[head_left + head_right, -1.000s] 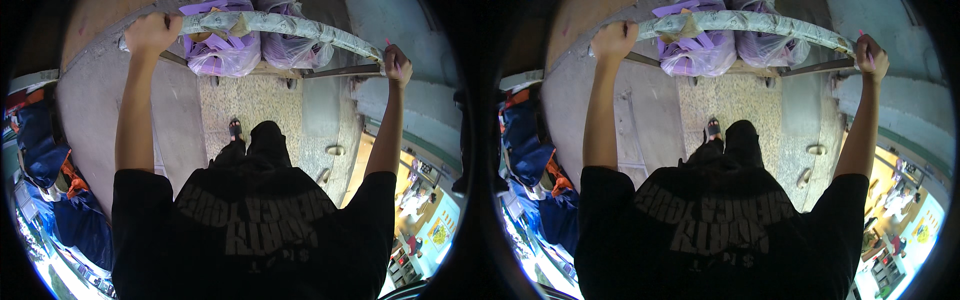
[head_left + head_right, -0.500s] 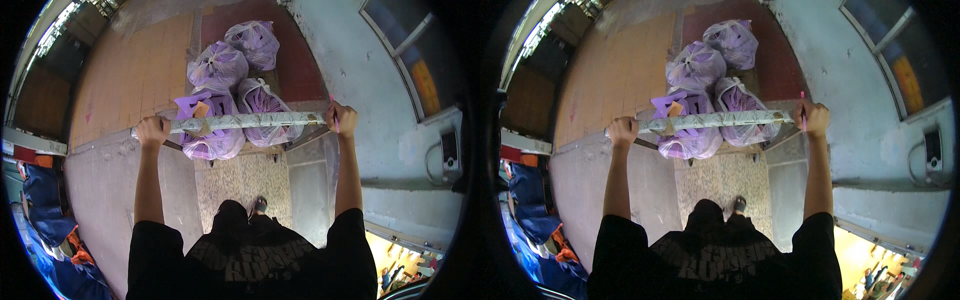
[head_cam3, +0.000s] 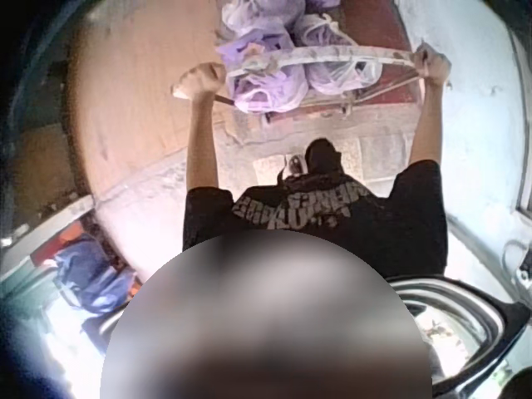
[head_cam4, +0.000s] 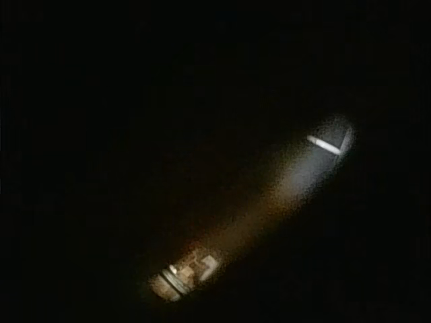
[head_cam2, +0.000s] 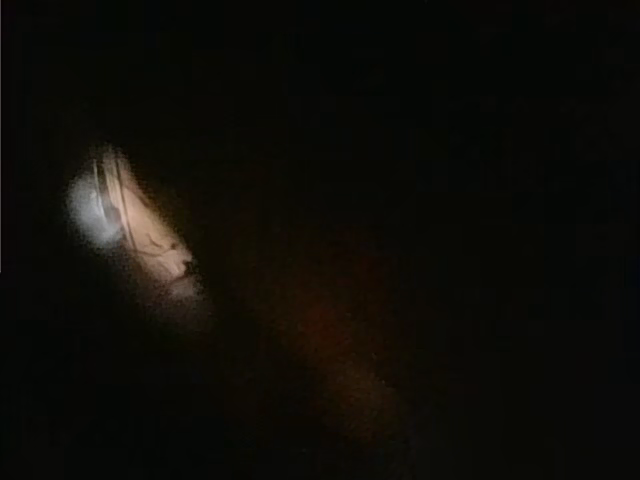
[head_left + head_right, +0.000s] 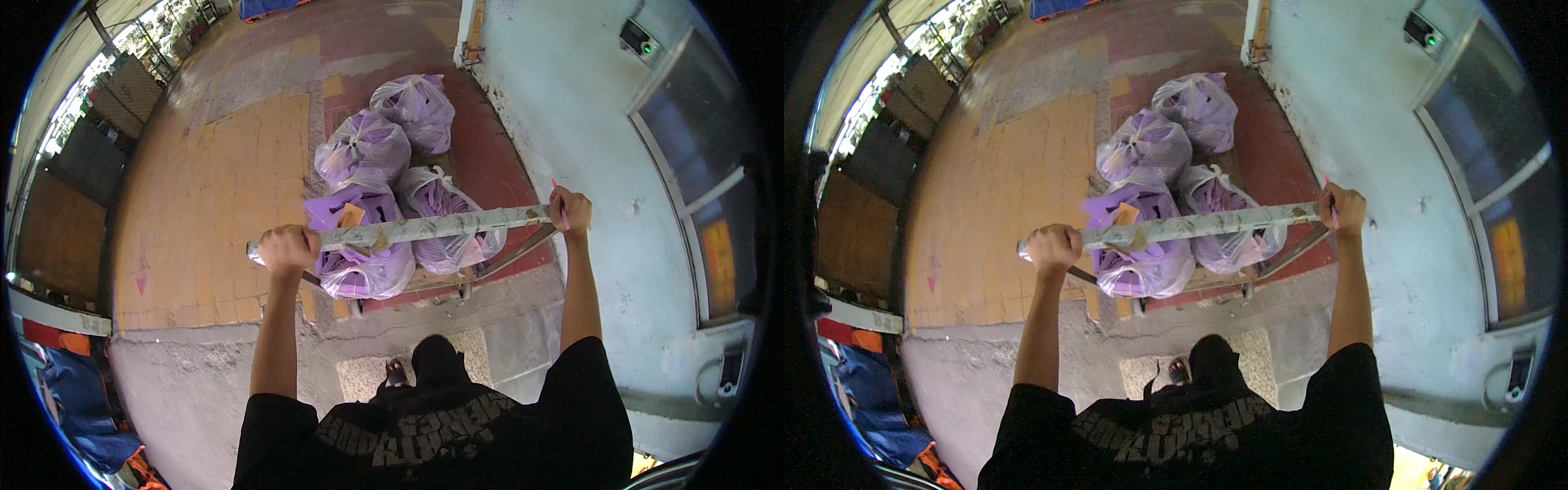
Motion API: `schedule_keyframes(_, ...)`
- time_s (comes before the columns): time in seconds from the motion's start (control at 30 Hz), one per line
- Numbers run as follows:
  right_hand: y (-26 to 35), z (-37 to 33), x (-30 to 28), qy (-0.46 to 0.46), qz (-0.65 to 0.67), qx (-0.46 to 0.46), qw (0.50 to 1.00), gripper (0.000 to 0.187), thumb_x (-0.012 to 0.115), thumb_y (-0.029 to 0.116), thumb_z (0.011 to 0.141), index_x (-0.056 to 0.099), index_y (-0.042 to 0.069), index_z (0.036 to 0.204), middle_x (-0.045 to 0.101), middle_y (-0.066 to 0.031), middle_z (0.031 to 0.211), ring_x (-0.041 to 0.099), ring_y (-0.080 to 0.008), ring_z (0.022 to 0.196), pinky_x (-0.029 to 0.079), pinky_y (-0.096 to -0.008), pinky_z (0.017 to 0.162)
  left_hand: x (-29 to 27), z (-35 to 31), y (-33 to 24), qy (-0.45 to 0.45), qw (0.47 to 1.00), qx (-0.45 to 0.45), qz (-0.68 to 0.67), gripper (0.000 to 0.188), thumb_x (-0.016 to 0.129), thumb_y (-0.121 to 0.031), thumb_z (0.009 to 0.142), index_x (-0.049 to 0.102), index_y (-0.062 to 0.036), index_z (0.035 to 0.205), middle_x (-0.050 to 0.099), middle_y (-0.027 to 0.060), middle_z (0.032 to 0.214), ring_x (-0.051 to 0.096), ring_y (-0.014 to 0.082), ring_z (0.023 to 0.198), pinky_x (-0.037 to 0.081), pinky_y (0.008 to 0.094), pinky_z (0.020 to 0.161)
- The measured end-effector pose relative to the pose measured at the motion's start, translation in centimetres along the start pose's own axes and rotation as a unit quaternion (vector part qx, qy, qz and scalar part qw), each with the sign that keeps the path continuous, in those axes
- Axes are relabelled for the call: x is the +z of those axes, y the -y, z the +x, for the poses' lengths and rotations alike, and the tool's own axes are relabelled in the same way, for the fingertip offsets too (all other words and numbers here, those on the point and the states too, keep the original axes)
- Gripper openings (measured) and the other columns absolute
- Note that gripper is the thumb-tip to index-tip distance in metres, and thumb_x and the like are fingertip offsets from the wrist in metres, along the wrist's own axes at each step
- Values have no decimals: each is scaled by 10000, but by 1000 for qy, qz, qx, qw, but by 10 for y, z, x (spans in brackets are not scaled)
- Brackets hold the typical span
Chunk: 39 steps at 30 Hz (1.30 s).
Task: The person gathers purple foam pieces, stacks them, and ties them into bundles using rubber bands. They then place the bundles into plastic bags, label the bags with a marker, and load them onto a hand truck for transport.
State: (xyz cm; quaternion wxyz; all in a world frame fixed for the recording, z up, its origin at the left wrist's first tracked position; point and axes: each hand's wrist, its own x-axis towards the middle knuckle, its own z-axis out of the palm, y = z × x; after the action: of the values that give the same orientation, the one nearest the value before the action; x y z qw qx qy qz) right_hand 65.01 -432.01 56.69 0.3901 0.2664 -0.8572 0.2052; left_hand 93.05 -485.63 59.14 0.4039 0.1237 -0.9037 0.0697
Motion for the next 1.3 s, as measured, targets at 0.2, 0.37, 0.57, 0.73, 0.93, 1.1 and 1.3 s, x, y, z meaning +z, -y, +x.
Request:
schedule_keyframes(0.2, -8, -24, 35, 15, -38, 17, 999, 109, 602, 165, 824, 645, 146, 725, 601, -98, 568, 615, -340, 509, 496, -448, 521, 28, -10, 1, -6, 1000, 14, -24, 306, 610, -242, 775, 609, -77, 516, 590, 138, 515, 593, 343, 436, 515, 434, 472)
schedule_keyframes(0.37, 0, -36, 31, 11, -57, 38, 998, 61, 655, 188, 796, 654, 141, 758, 614, -116, 589, 619, -370, 546, 500, -464, 554, 29, -19, -3, -27, 999, 7, -45, 304, 613, -238, 769, 597, -82, 509, 568, 128, 495, 576, 333, 420, 508, 426, 464)
schedule_keyframes(0.57, 27, -47, 10, 5, -41, 81, 996, 70, 630, 136, 840, 658, 124, 777, 632, -124, 625, 629, -366, 586, 511, -445, 594, 22, -30, 1, -46, 997, 14, -55, 264, 607, -223, 742, 607, -89, 516, 582, 128, 508, 580, 328, 427, 509, 421, 471)
schedule_keyframes(0.73, 41, -48, 14, -14, -24, 54, 998, 64, 628, 146, 847, 654, 135, 790, 630, -132, 625, 637, -363, 594, 515, -458, 595, 12, -42, 13, -43, 999, 3, -30, 262, 615, -252, 746, 639, -93, 539, 612, 128, 541, 615, 336, 471, 535, 441, 523)
schedule_keyframes(0.93, 38, -53, 11, -44, -73, 78, 993, 83, 616, 170, 859, 676, 155, 803, 641, -135, 638, 642, -377, 608, 514, -476, 590, 27, -50, 13, -14, 999, -39, -1, 266, 617, -299, 761, 701, -103, 602, 670, 142, 615, 659, 366, 535, 554, 476, 560)
schedule_keyframes(1.1, 40, -66, 19, -57, -92, 42, 993, 7, 661, 172, 781, 656, 176, 777, 639, -98, 616, 654, -345, 583, 520, -444, 563, 42, -68, 21, 37, 995, -88, 29, 264, 610, -297, 765, 719, -109, 614, 683, 153, 635, 669, 375, 552, 554, 486, 561)
schedule_keyframes(1.3, 53, -79, 36, -69, -32, 5, 997, 105, 686, 125, 716, 598, 181, 725, 633, -63, 614, 660, -303, 561, 518, -414, 539, 46, -89, 37, 62, 994, -93, 16, 250, 625, -291, 750, 719, -107, 608, 676, 166, 632, 671, 376, 555, 546, 482, 545)
